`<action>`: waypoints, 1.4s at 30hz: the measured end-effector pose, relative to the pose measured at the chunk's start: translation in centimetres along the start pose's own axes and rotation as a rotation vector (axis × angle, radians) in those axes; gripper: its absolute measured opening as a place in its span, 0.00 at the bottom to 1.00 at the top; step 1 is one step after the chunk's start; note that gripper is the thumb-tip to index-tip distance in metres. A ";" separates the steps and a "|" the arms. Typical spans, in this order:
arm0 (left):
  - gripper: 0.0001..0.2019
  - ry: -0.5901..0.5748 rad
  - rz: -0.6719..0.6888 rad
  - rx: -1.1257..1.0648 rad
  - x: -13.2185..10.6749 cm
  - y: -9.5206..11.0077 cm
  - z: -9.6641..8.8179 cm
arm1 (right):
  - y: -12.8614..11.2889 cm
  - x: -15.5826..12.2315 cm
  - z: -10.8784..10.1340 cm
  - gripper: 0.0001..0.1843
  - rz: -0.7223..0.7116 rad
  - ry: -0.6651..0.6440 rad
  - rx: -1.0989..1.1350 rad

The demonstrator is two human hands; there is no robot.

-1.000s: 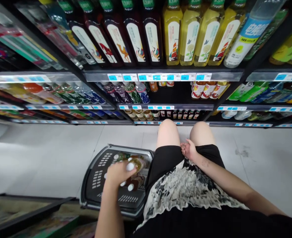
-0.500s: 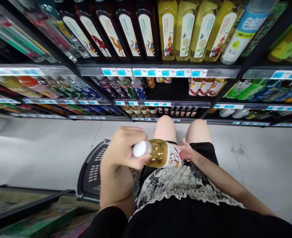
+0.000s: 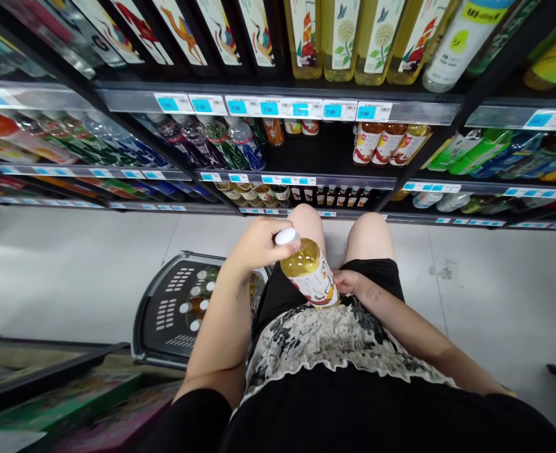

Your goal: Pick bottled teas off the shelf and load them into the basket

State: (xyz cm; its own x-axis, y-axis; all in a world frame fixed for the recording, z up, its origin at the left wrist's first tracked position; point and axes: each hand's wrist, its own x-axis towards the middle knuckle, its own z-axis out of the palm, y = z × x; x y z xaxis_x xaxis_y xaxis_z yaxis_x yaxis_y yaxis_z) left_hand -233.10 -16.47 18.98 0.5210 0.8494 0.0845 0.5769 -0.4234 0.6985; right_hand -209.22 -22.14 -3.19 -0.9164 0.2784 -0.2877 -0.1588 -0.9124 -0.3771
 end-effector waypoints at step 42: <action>0.68 -0.389 -0.185 -1.867 1.6 -13.2 14.5 | -1.4 1.6 -1.1 0.53 0.278 0.049 0.032</action>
State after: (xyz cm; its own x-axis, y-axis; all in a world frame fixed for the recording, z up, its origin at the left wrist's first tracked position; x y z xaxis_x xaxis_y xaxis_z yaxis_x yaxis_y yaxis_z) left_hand -230.75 -14.13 -0.37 0.7856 0.6182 -0.0252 -0.5381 0.7028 0.4653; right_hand -210.07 -20.04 -4.07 -0.9076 0.0296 -0.4189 0.0838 -0.9646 -0.2499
